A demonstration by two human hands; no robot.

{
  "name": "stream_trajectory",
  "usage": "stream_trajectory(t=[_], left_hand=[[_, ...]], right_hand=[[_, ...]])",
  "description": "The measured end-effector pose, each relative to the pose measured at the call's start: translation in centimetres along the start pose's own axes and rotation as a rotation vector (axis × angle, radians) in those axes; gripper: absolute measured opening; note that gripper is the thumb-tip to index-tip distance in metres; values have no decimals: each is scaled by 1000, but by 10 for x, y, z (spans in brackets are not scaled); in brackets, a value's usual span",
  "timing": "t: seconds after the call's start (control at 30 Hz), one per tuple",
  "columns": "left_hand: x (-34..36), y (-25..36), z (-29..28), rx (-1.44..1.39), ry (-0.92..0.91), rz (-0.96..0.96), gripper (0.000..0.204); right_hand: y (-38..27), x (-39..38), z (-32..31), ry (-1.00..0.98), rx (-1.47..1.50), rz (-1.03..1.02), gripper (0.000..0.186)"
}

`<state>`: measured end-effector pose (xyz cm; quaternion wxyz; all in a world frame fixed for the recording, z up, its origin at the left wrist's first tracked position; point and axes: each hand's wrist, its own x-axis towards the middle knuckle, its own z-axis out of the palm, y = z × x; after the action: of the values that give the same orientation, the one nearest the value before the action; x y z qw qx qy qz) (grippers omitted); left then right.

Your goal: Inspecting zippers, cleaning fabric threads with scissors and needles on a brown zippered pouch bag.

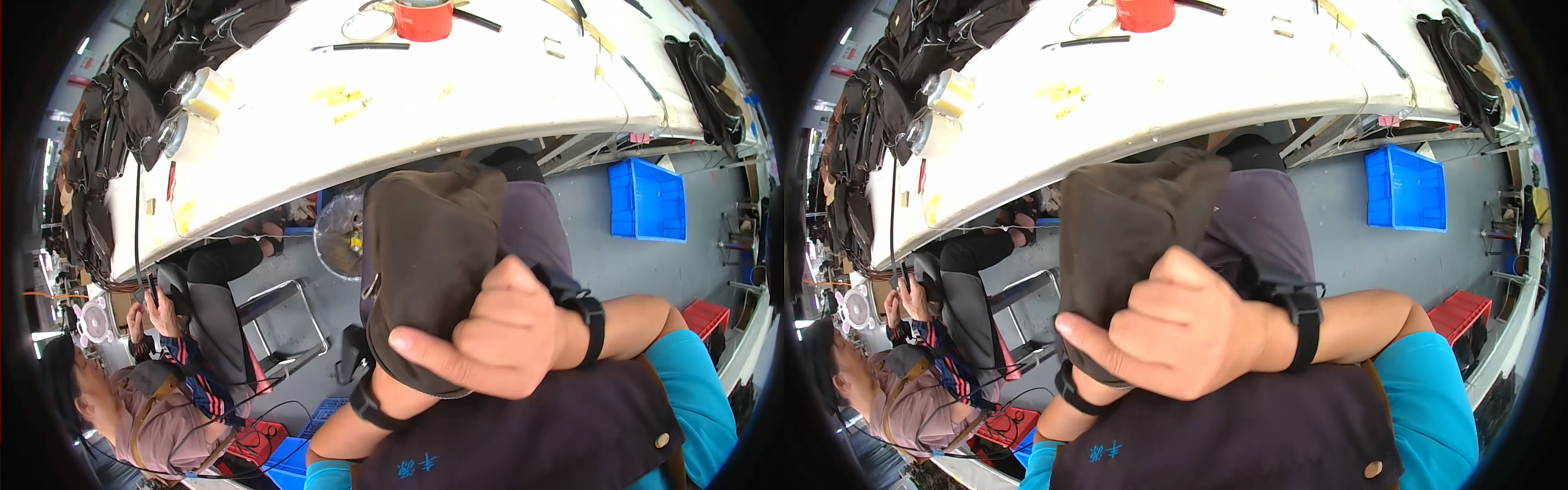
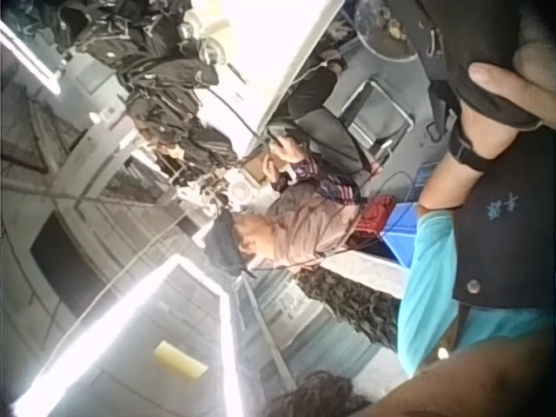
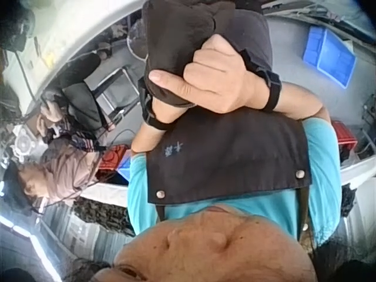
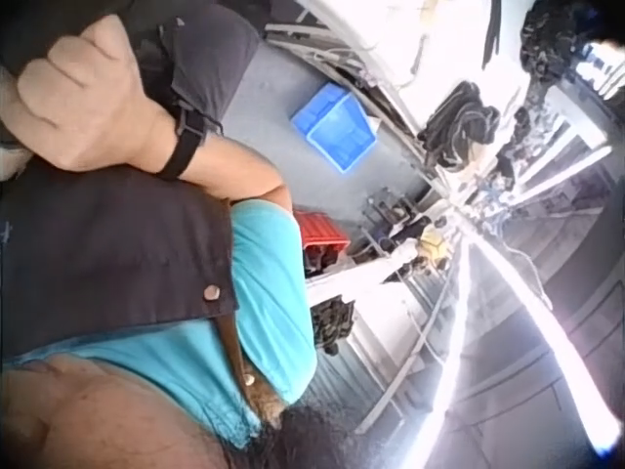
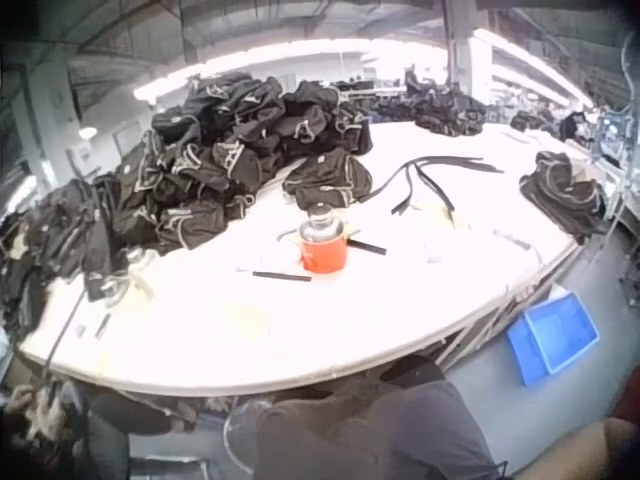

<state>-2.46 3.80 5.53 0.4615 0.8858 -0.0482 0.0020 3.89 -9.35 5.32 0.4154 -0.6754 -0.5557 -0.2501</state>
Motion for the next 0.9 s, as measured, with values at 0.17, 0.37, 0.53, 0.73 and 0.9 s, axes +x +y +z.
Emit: stream_trajectory(t=[0.17, 0.37, 0.53, 0.73, 0.9], left_hand=[[25, -5, -3, 26, -12, 52, 44], [23, -10, -7, 27, -62, 132, 40], [61, -7, 13, 46, -103, 192, 37], [66, -7, 13, 80, -115, 255, 34], [60, -16, 19, 82, -111, 247, 31]], right_hand=[[-8, 10, 6, -1, -33, 10, 26], [-23, 5, 8, -86, -100, -19, 23], [-26, -2, 16, -124, -127, -61, 16], [-23, 2, 17, -239, -102, -163, 22], [-17, -6, 15, -286, -62, -171, 24]])
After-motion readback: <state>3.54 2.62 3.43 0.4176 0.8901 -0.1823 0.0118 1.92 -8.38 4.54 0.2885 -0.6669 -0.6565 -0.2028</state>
